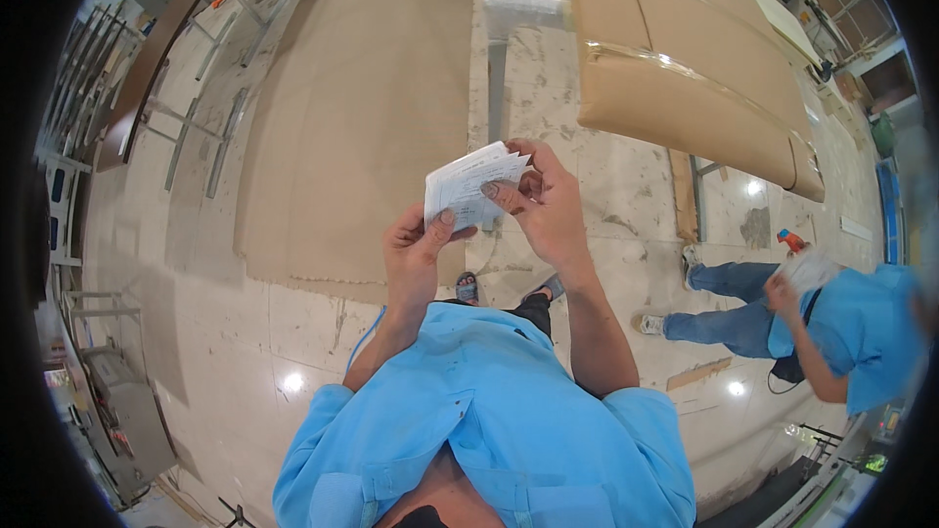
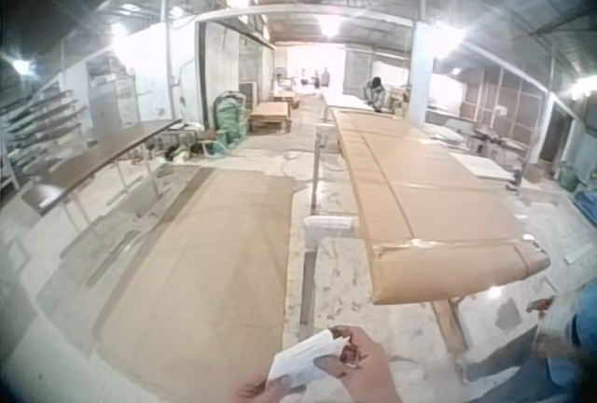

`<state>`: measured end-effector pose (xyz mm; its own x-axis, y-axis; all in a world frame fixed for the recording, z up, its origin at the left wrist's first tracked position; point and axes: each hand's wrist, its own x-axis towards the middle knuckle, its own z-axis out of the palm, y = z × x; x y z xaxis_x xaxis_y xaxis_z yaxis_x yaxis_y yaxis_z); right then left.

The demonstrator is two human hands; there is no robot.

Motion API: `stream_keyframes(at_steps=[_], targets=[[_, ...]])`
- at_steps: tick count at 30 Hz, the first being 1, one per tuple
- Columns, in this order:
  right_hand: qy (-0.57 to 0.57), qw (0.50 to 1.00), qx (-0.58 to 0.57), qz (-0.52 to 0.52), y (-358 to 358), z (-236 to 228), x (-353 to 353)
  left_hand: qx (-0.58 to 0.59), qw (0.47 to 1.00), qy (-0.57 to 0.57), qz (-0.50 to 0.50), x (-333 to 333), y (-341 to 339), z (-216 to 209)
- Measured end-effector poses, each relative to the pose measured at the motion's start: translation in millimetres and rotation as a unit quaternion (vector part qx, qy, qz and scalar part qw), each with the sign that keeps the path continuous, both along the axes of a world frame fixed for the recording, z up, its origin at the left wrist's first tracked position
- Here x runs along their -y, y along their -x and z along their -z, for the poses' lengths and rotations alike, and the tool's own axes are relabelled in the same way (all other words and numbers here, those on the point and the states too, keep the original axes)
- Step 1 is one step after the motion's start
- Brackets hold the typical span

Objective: The person retrieves a printed label from their pocket and places it on a large wooden tabletop. They then unfold and position a large corrugated cardboard sheet over the tabletop, smoothing it down and folding the edges to cover the surface.

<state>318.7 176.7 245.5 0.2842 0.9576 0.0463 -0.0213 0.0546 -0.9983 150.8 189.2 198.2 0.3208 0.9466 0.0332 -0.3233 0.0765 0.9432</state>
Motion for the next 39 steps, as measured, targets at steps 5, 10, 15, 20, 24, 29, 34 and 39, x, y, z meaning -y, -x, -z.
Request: stream_keyframes(at_steps=[5,10,15,20,24,29,34,39], targets=[[0.008,0.999,-0.016,-0.040,-10.0,12.5,15.0,0.199,0.976,0.041,0.072,-5.6,7.6,3.3],[0.072,0.995,0.009,-0.065,-22.8,19.2,30.1,0.215,0.956,0.120,0.160,-16.9,17.8,0.5],[-0.038,0.994,-0.090,-0.054,-11.8,22.5,37.1,0.046,0.996,0.044,0.055,-15.9,9.1,0.5],[0.021,0.998,0.030,-0.051,-23.4,26.5,48.8,0.114,0.991,0.063,-0.005,-31.8,1.3,-6.1],[0.053,0.996,-0.026,-0.064,-28.8,36.4,59.8,0.073,0.995,0.067,-0.026,-38.1,-3.3,-8.2],[0.039,0.998,0.039,-0.044,-23.6,40.5,61.9,0.011,0.998,0.031,-0.057,-28.5,-5.9,2.0],[0.044,0.990,0.137,-0.008,-17.7,35.1,60.7,-0.005,0.999,0.030,-0.040,-18.2,1.0,9.1],[0.040,0.987,0.158,-0.010,-13.7,38.4,59.9,0.058,0.998,0.000,-0.008,-9.9,-1.3,11.3]])
